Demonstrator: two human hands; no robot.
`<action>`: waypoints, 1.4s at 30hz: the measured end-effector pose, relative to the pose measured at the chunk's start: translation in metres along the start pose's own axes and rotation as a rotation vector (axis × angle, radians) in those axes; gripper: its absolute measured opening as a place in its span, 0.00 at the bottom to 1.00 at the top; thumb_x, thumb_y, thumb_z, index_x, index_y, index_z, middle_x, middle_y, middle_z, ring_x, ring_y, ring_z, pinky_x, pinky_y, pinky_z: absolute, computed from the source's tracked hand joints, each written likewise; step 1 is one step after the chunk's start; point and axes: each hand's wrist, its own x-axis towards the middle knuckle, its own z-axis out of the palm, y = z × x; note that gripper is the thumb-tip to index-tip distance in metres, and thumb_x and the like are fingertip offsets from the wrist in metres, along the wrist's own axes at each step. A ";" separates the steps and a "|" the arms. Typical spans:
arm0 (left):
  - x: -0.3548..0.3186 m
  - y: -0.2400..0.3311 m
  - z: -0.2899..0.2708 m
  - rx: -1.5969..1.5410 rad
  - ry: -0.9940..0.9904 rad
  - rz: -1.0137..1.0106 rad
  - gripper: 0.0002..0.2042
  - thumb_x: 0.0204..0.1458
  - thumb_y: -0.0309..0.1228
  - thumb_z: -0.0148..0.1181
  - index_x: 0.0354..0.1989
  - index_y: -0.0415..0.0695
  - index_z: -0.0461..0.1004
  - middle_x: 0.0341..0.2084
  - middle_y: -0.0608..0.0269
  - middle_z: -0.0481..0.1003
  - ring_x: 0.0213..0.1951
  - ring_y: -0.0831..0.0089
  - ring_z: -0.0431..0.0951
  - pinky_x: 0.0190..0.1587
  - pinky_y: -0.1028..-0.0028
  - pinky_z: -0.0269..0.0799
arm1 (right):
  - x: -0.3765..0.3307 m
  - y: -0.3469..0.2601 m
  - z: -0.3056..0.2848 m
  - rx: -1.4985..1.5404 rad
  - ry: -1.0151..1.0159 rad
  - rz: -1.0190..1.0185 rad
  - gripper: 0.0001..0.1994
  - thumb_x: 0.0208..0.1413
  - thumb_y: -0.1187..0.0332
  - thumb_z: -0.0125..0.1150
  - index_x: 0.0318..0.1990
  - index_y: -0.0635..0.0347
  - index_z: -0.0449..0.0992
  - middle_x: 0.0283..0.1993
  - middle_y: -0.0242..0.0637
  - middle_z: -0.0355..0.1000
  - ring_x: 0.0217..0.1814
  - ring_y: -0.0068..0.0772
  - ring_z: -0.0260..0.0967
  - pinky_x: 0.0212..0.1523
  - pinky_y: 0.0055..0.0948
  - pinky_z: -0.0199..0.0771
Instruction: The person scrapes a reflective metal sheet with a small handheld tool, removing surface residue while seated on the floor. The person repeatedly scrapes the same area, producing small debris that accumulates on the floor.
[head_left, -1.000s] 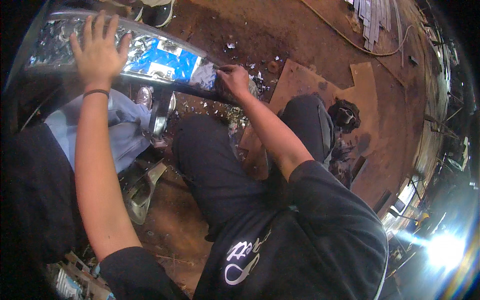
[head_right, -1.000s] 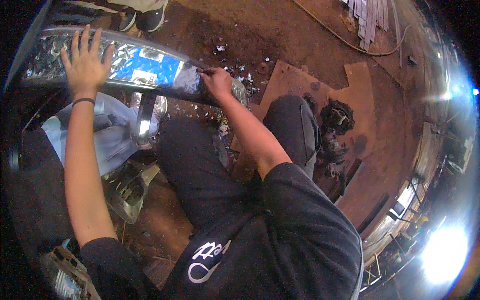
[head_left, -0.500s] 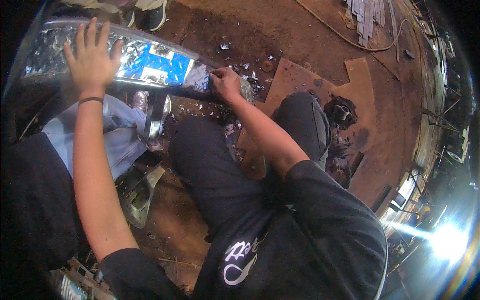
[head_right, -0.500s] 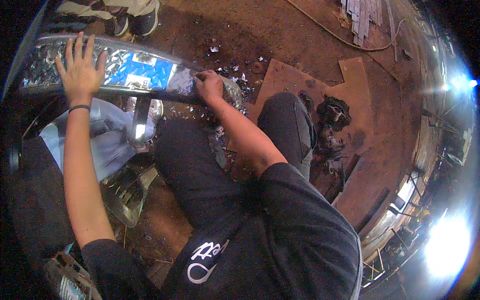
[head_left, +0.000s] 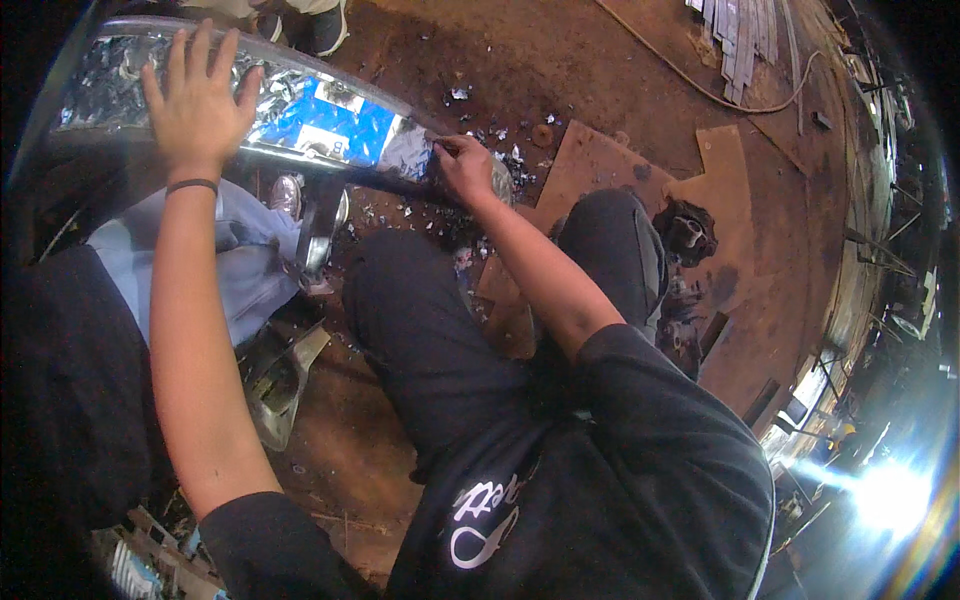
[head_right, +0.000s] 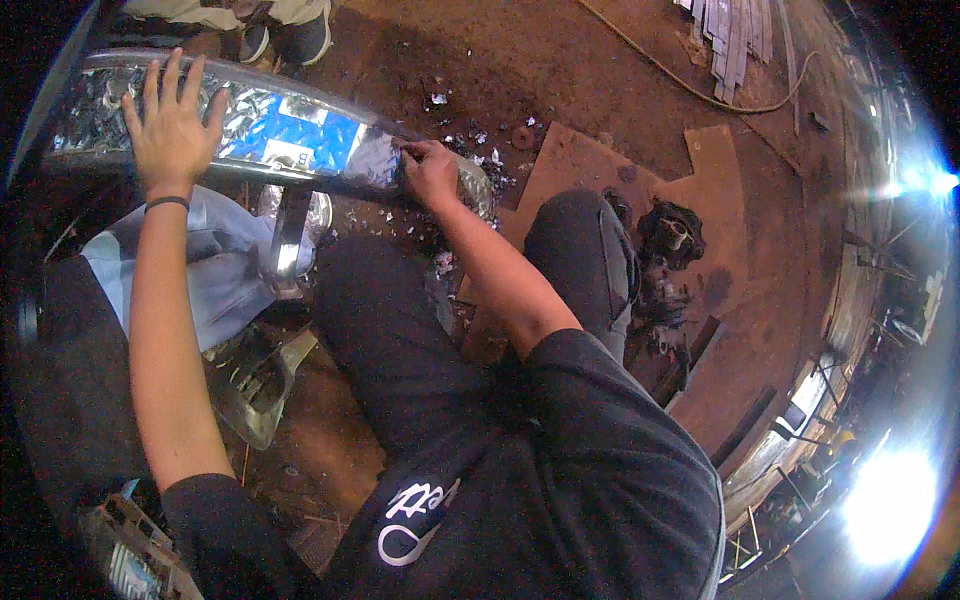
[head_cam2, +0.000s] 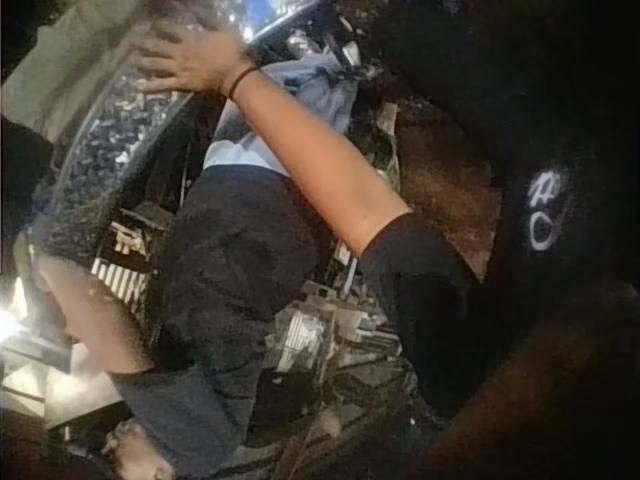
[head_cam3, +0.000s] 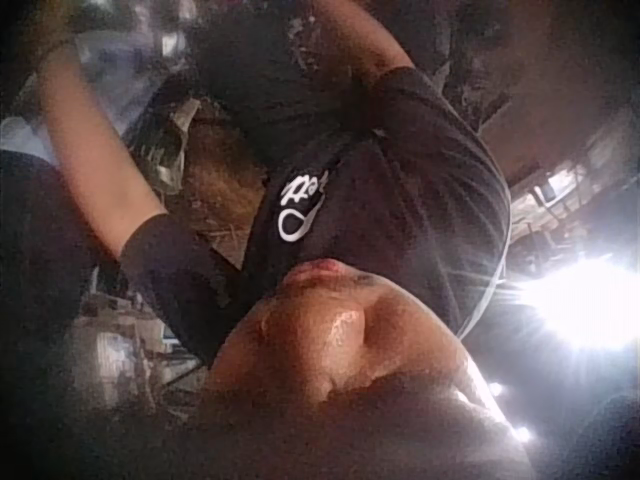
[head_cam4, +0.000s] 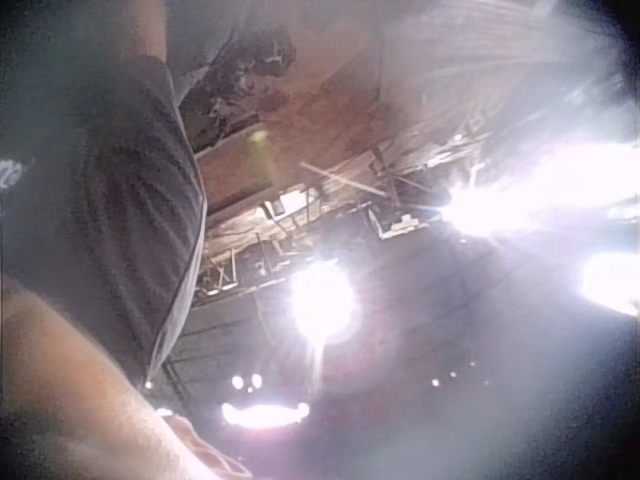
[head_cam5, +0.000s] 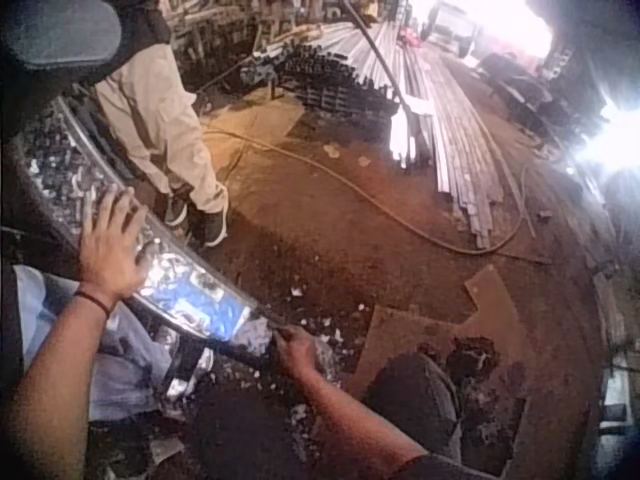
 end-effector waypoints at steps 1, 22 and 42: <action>0.000 0.000 0.000 -0.005 0.042 0.006 0.26 0.63 0.56 0.49 0.67 0.62 0.70 0.70 0.68 0.64 0.73 0.64 0.58 0.71 0.41 0.49 | -0.002 -0.001 -0.001 -0.005 0.006 -0.007 0.11 0.56 0.64 0.69 0.43 0.57 0.87 0.45 0.46 0.80 0.47 0.50 0.79 0.48 0.40 0.78; 0.001 0.004 -0.006 -0.006 -0.089 -0.025 0.28 0.64 0.57 0.49 0.70 0.62 0.67 0.74 0.69 0.59 0.76 0.64 0.54 0.74 0.41 0.44 | -0.010 0.012 0.002 0.002 -0.017 -0.190 0.15 0.49 0.72 0.70 0.46 0.64 0.83 0.51 0.47 0.77 0.53 0.51 0.77 0.56 0.41 0.77; 0.000 0.005 0.003 -0.012 -0.004 -0.011 0.27 0.63 0.57 0.50 0.68 0.63 0.69 0.72 0.70 0.62 0.74 0.64 0.57 0.73 0.42 0.47 | 0.023 0.012 -0.020 -0.319 -0.212 -0.249 0.14 0.59 0.59 0.66 0.44 0.58 0.85 0.43 0.51 0.77 0.48 0.57 0.76 0.48 0.49 0.77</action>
